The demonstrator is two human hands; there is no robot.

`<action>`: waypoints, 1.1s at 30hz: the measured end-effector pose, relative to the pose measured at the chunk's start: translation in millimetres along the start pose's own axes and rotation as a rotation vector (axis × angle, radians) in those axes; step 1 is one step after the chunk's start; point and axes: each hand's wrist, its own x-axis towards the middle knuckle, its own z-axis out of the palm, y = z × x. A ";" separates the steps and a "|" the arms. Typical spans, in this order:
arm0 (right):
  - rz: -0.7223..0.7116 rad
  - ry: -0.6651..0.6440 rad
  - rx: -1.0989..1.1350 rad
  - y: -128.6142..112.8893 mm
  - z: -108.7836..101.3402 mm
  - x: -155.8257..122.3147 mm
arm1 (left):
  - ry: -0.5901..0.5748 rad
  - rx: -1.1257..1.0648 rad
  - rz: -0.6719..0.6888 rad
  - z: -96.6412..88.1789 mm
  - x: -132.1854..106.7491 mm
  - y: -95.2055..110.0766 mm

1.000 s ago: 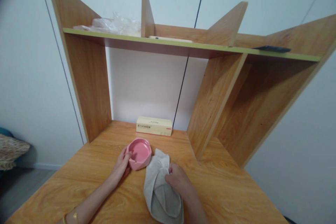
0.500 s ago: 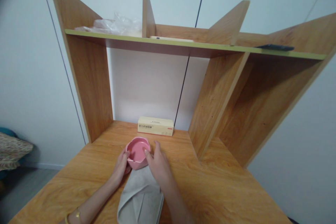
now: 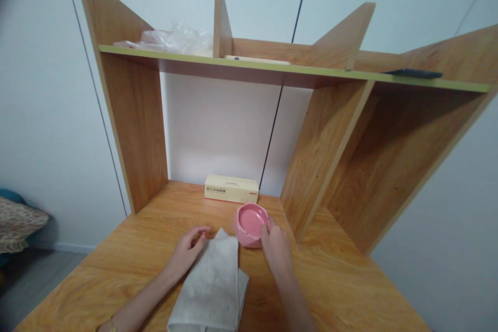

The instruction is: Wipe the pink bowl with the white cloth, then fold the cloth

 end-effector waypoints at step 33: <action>-0.155 -0.256 -0.013 -9.7 40.5 -47.5 | -0.010 0.434 -0.104 -11.3 -3.8 4.8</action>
